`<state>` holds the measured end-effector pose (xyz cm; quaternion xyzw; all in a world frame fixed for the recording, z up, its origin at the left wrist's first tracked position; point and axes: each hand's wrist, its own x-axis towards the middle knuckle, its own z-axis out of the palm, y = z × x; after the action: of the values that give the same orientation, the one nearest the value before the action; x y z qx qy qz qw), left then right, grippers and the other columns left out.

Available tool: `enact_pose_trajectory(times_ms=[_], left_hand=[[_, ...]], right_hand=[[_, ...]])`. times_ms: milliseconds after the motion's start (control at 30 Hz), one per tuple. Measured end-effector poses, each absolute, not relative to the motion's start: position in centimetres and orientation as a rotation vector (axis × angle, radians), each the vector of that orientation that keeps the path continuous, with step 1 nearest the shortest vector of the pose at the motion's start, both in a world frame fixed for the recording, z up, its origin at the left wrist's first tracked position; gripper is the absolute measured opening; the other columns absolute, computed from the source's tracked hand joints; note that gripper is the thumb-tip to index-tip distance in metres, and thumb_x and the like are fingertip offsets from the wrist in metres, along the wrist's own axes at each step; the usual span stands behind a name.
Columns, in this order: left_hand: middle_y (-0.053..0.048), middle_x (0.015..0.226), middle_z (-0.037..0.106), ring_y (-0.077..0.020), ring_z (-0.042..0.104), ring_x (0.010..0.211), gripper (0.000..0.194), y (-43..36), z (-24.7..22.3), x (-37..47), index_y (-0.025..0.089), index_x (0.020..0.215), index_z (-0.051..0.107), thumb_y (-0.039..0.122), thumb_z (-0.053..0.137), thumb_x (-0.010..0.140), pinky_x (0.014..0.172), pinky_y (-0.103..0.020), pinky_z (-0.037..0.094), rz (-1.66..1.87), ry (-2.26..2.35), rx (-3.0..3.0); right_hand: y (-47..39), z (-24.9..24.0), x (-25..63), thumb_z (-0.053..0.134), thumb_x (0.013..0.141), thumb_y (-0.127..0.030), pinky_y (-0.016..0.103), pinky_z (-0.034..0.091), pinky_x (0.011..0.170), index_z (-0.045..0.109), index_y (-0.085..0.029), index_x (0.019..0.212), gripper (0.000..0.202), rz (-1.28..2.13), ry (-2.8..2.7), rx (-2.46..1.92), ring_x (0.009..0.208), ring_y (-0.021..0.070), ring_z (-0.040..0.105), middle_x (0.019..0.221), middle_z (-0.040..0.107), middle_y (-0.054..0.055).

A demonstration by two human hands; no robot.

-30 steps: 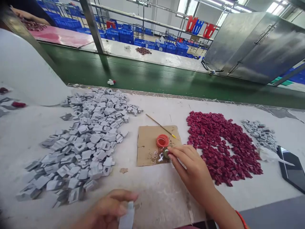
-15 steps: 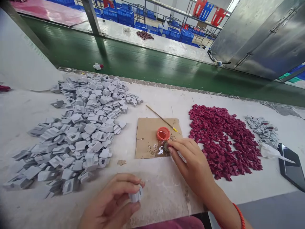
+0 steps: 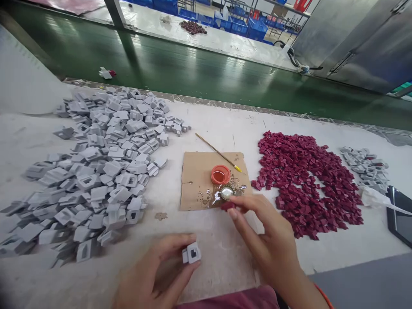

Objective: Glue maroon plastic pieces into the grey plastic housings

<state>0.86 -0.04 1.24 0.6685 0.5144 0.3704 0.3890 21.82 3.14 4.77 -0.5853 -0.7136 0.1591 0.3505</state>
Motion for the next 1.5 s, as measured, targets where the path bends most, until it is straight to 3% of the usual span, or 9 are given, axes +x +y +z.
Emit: enact_pose_trajectory(times_ms=[133,267,533,700,967,1167,1300,1500], left_hand=[[-0.001,0.1,0.074,-0.0121,0.071,0.092,0.018,0.0,0.6,1.4,0.023,0.111,0.056,0.015,0.052,0.095,0.089,-0.018,0.054,1.077,1.34,1.963],[-0.001,0.096,0.072,-0.0113,0.068,0.089,0.018,0.1,0.4,1.5,0.02,0.111,0.055,0.013,0.052,0.095,0.088,-0.016,0.052,1.07,1.324,1.956],[0.0,0.097,0.071,-0.011,0.067,0.091,0.019,0.0,0.5,1.5,0.02,0.11,0.056,0.012,0.054,0.093,0.089,-0.015,0.052,1.074,1.333,1.92],[0.0,0.097,0.071,-0.0101,0.066,0.092,0.019,0.0,0.4,1.3,0.02,0.111,0.056,0.012,0.055,0.093,0.091,-0.014,0.051,1.058,1.315,1.929],[0.0,0.101,0.07,-0.0085,0.065,0.097,0.025,0.0,0.4,1.1,0.019,0.114,0.055,0.008,0.055,0.091,0.095,-0.012,0.048,1.022,1.284,1.919],[0.0,0.102,0.07,-0.01,0.067,0.097,0.027,-0.1,0.3,1.1,0.019,0.115,0.055,0.007,0.056,0.091,0.094,-0.015,0.051,1.018,1.265,1.903],[0.0,0.101,0.071,-0.0107,0.068,0.095,0.029,-0.1,0.3,1.0,0.021,0.115,0.055,0.006,0.056,0.09,0.091,-0.016,0.053,1.006,1.261,1.87],[0.001,0.101,0.071,-0.0082,0.067,0.096,0.026,0.1,0.4,1.2,0.02,0.112,0.056,0.006,0.057,0.091,0.094,-0.012,0.05,1.006,1.247,1.846]], right_hand=[[0.7,4.7,20.4,0.056,0.097,-0.022,0.016,0.057,0.075,0.06,-0.029,0.112,0.017,0.77,-1.72,-1.435,0.081,0.0101,0.068,0.096,0.067,-0.001],[-1.0,3.6,19.2,0.054,0.098,-0.021,0.015,0.057,0.077,0.06,-0.03,0.114,0.019,0.908,-1.638,-1.394,0.084,0.0097,0.068,0.099,0.066,-0.001],[-1.7,2.7,18.5,0.057,0.095,-0.016,0.02,0.057,0.083,0.061,-0.026,0.114,0.022,0.778,-1.653,-1.411,0.098,0.013,0.062,0.103,0.067,0.001],[-1.4,2.8,18.4,0.055,0.093,-0.008,0.021,0.057,0.082,0.061,-0.022,0.113,0.025,0.735,-1.746,-1.311,0.094,0.0133,0.062,0.098,0.066,0.002],[-0.9,2.9,18.4,0.053,0.088,0.001,0.021,0.053,0.091,0.06,-0.016,0.113,0.031,0.617,-1.901,-1.234,0.103,0.0129,0.06,0.105,0.064,0.005],[-1.0,3.2,19.1,0.055,0.089,-0.001,0.024,0.057,0.085,0.063,-0.011,0.112,0.027,0.464,-2.104,-1.194,0.103,0.0164,0.062,0.106,0.066,0.01],[-1.3,3.4,19.8,0.054,0.094,-0.011,0.028,0.06,0.083,0.063,-0.015,0.123,0.031,0.422,-2.208,-1.195,0.103,0.0196,0.064,0.111,0.068,0.009],[-1.5,4.1,20.2,0.05,0.098,-0.014,0.033,0.06,0.09,0.044,-0.017,0.145,0.047,0.399,-2.402,-1.181,0.112,0.0232,0.063,0.121,0.066,0.009]])
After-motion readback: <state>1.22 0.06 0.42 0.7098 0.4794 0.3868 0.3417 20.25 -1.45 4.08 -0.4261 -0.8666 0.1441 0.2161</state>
